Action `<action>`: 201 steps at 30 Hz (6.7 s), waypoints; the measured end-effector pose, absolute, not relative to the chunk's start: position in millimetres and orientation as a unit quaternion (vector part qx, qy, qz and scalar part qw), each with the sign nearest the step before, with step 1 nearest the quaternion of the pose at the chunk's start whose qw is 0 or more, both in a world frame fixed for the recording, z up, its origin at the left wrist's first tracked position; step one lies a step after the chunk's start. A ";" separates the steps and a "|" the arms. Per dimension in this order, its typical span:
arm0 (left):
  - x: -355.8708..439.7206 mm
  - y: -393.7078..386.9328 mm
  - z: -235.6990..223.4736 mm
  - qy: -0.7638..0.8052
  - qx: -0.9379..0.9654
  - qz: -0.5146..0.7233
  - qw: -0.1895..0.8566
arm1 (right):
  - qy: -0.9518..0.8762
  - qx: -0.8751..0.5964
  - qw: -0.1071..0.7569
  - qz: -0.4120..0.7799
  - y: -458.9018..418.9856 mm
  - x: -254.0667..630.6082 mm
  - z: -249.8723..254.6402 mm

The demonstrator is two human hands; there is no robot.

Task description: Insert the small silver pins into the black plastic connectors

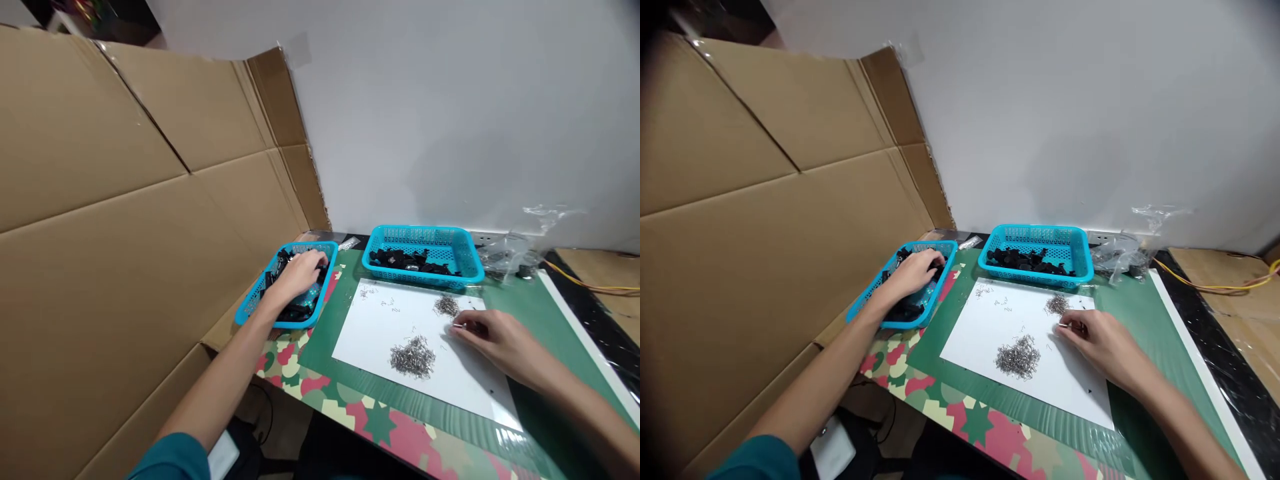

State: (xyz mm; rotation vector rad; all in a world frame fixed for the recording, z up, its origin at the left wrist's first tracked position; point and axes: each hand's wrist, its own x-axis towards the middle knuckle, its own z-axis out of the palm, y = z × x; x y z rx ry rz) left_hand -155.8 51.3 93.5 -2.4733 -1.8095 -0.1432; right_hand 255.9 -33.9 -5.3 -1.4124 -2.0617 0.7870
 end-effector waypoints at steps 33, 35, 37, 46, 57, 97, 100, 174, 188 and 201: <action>-204.1 67.4 72.8 -0.625 -0.775 0.069 -0.060 | -0.779 -0.471 0.212 0.356 -39.8 243.5 -4.8; -206.7 62.9 74.5 -0.617 -0.781 0.068 -0.064 | -0.782 -0.462 0.215 0.359 -40.6 243.1 -4.1; -210.0 59.0 75.6 -0.613 -0.784 0.065 -0.069 | -0.786 -0.456 0.221 0.354 -41.9 243.3 -2.0; -222.9 56.7 81.0 -0.628 -0.777 0.013 -0.049 | -0.759 -0.467 0.274 0.361 -42.3 246.5 8.0; -181.8 27.7 114.9 -0.550 -0.728 -0.258 -0.317 | -0.676 -0.459 0.398 0.416 -40.9 245.6 7.1; -1.7 10.4 -8.3 -0.191 -0.905 -0.306 -0.226 | -0.669 -0.588 0.291 0.349 -38.2 249.4 19.5; -0.8 9.6 -9.4 -0.179 -0.916 -0.290 -0.212 | -0.694 -0.606 0.268 0.284 -39.1 247.3 18.7; 7.2 4.2 -17.2 -0.175 -0.892 -0.330 -0.256 | -0.746 -0.621 0.232 0.059 -56.3 221.1 11.9; 9.0 0.3 -16.5 -0.132 -0.924 -0.304 -0.190 | -0.728 -0.654 0.179 0.101 -58.3 230.7 20.5; 8.7 -0.2 -13.9 -0.124 -0.942 -0.277 -0.144 | -0.752 -0.638 0.161 0.043 -61.7 228.5 21.1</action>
